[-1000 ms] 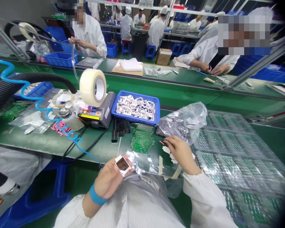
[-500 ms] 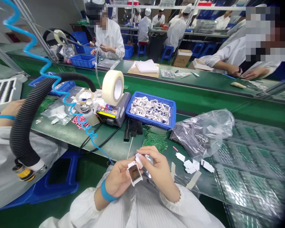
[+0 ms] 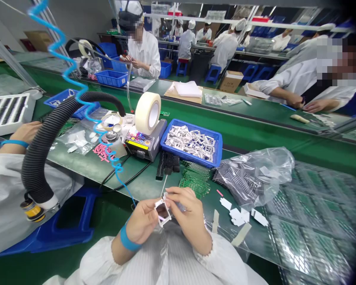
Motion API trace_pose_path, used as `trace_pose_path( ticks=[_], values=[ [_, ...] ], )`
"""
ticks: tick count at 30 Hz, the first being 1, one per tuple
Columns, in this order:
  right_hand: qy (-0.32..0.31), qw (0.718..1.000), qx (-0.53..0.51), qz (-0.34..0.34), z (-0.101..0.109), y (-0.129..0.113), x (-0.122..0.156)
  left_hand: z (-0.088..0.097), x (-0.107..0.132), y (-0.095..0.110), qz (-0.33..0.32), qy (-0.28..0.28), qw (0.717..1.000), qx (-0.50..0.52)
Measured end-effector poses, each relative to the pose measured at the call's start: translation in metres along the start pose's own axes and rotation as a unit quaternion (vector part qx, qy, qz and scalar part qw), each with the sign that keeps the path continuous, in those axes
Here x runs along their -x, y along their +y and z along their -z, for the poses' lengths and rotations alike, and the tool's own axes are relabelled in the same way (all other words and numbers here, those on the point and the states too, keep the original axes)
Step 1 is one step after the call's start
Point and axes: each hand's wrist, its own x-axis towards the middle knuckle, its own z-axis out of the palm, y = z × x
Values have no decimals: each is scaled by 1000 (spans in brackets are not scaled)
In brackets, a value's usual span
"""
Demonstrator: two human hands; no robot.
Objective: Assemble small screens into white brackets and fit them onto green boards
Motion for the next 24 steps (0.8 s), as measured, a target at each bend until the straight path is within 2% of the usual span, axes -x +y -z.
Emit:
trace_pose_path(
  ticks=[3, 5, 7, 13, 20, 24],
  values=[
    [-35, 997, -51, -53, -4, 1, -5, 7, 1, 5, -4, -9, 1000, -25],
    [-56, 994, -76, -62, -5, 0, -7, 11, 2, 10, -18, -21, 998, -55],
    [-51, 994, -83, -44, -7, -2, -7, 13, 4, 13, -33, -32, 996, -79],
    [19, 997, -70, 20, -8, -6, -3, 12, 5, 11, -54, -42, 992, -102],
    [19, 997, -45, 52, -8, -3, -3, 15, 2, 8, -60, -62, 992, -93],
    [-13, 999, -41, 29, -12, -3, -8, 16, 3, 8, -51, -45, 995, -77]
  ],
)
